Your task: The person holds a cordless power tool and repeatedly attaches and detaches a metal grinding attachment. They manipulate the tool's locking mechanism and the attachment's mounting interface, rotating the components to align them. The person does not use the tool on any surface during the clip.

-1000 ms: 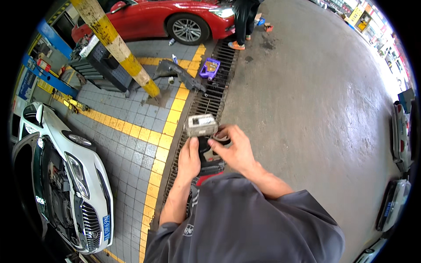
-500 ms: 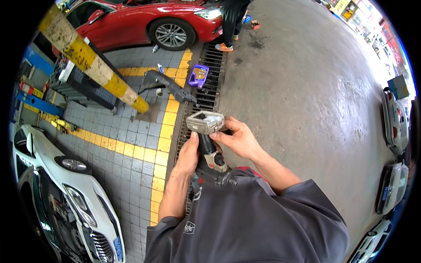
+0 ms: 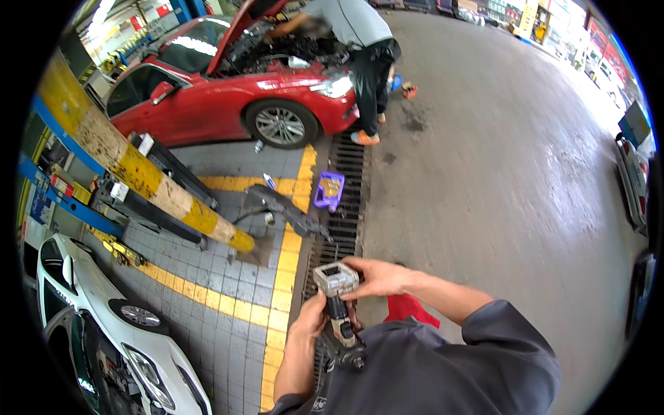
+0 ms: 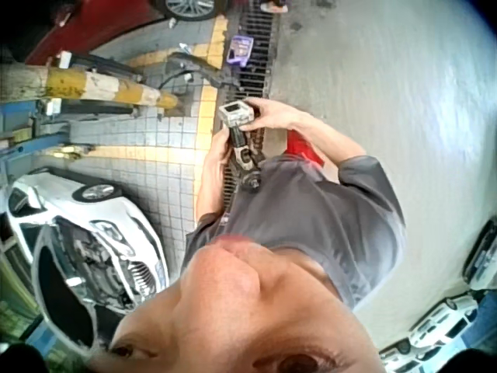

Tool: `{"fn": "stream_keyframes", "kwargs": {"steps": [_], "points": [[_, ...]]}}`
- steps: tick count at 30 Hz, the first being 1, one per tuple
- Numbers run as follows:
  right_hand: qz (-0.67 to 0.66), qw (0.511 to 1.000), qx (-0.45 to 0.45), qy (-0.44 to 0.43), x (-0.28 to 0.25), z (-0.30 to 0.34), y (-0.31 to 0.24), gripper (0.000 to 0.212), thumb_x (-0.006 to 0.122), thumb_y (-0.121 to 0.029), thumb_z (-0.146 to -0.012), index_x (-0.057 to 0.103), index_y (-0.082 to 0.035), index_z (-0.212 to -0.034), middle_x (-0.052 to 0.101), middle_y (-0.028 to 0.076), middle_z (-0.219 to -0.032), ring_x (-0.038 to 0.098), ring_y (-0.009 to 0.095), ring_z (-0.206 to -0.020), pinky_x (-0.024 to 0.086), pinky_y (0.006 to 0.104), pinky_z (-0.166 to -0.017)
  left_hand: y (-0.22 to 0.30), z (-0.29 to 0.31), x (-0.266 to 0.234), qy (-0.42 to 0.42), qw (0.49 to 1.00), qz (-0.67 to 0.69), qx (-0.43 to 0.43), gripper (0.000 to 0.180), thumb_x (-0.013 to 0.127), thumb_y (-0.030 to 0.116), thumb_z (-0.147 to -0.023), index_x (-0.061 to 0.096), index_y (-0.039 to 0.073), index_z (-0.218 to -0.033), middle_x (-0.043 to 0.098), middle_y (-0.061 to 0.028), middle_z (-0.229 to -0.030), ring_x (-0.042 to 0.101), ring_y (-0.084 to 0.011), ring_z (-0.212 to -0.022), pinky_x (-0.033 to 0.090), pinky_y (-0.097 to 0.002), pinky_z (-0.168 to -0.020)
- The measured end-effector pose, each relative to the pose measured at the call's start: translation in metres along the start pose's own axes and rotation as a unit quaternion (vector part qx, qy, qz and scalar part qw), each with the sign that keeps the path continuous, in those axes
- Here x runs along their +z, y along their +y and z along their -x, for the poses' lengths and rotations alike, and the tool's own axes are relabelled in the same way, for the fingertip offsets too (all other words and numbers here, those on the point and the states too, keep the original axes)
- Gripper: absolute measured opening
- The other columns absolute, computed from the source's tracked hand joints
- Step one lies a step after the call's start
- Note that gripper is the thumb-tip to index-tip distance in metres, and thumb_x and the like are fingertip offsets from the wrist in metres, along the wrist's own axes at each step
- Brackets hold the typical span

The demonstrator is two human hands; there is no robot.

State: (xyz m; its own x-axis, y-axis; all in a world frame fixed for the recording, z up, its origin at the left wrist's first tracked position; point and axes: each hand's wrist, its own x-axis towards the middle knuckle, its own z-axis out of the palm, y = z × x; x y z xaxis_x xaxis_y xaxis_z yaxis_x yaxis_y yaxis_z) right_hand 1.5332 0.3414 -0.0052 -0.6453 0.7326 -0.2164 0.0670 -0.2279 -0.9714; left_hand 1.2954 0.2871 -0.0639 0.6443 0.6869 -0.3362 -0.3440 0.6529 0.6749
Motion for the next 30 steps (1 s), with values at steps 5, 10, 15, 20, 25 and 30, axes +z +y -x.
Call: {"fn": "stream_keyframes", "kwargs": {"steps": [5, 10, 15, 20, 25, 30], "points": [[-0.087, 0.992, 0.062, -0.071, -0.102, -0.025, -0.004, 0.055, 0.086, -0.017, -0.090, 0.064, -0.003, -0.138, 0.070, 0.004, -0.130, 0.058, 0.014, -0.123, 0.041, 0.0314, -0.111, 0.015, -0.099, 0.019, 0.003, 0.999, 0.027, 0.042, 0.078, 0.043, 0.072, -0.101, 0.061, -0.002, -0.119, 0.071, -0.0229, -0.087, 0.074, -0.0385, -0.073, 0.064, -0.0505, -0.067], [-0.224, 0.973, 0.050, -0.027, -0.201, -0.016, -0.016, 0.037, 0.084, -0.012, -0.089, 0.073, 0.000, -0.123, 0.075, 0.006, -0.113, 0.067, 0.016, -0.108, 0.048, 0.0333, -0.101, 0.045, -0.202, 0.062, 0.016, 0.999, 0.046, -0.009, 0.071, 0.036, 0.067, -0.106, 0.062, 0.001, -0.110, 0.072, -0.0202, -0.084, 0.075, -0.0381, -0.077, 0.063, -0.0493, -0.070], [-0.164, 0.981, -0.006, 0.103, -0.293, 0.007, -0.037, 0.024, 0.080, -0.008, -0.090, 0.075, 0.001, -0.112, 0.075, 0.006, -0.095, 0.068, 0.012, -0.077, 0.055, 0.0298, -0.072, 0.066, -0.305, 0.116, 0.027, 0.999, -0.017, 0.013, 0.058, 0.032, 0.049, -0.114, 0.063, 0.000, -0.119, 0.074, -0.0196, -0.099, 0.075, -0.0327, -0.093, 0.063, -0.0435, -0.084], [-0.123, 0.979, -0.017, 0.164, -0.369, 0.024, -0.039, 0.027, 0.081, -0.013, -0.090, 0.074, 0.001, -0.112, 0.074, 0.004, -0.093, 0.067, 0.010, -0.076, 0.054, 0.0281, -0.065, 0.078, -0.369, 0.149, 0.038, 0.984, -0.171, 0.028, 0.047, 0.048, 0.034, -0.113, 0.055, -0.003, -0.142, 0.071, -0.0133, -0.124, 0.069, -0.0185, -0.109, 0.058, -0.0336, -0.093], [0.006, 0.963, -0.034, 0.268, -0.417, 0.025, -0.028, 0.038, 0.083, -0.018, -0.085, 0.073, 0.001, -0.117, 0.078, 0.009, -0.100, 0.072, 0.016, -0.088, 0.058, 0.0334, -0.079, 0.090, -0.424, 0.163, 0.124, 0.920, -0.372, -0.010, 0.046, 0.068, 0.030, -0.104, 0.059, -0.003, -0.134, 0.070, -0.0065, -0.110, 0.061, -0.0099, -0.095, 0.053, -0.0303, -0.085], [0.110, 0.931, 0.018, 0.347, -0.458, 0.000, -0.018, 0.042, 0.082, -0.021, -0.082, 0.073, 0.000, -0.117, 0.079, 0.016, -0.107, 0.076, 0.021, -0.099, 0.057, 0.0344, -0.089, 0.116, -0.486, 0.167, 0.134, 0.863, -0.485, 0.035, 0.038, 0.070, 0.028, -0.101, 0.068, 0.000, -0.127, 0.074, -0.0084, -0.100, 0.065, -0.0107, -0.088, 0.055, -0.0332, -0.078]]}}
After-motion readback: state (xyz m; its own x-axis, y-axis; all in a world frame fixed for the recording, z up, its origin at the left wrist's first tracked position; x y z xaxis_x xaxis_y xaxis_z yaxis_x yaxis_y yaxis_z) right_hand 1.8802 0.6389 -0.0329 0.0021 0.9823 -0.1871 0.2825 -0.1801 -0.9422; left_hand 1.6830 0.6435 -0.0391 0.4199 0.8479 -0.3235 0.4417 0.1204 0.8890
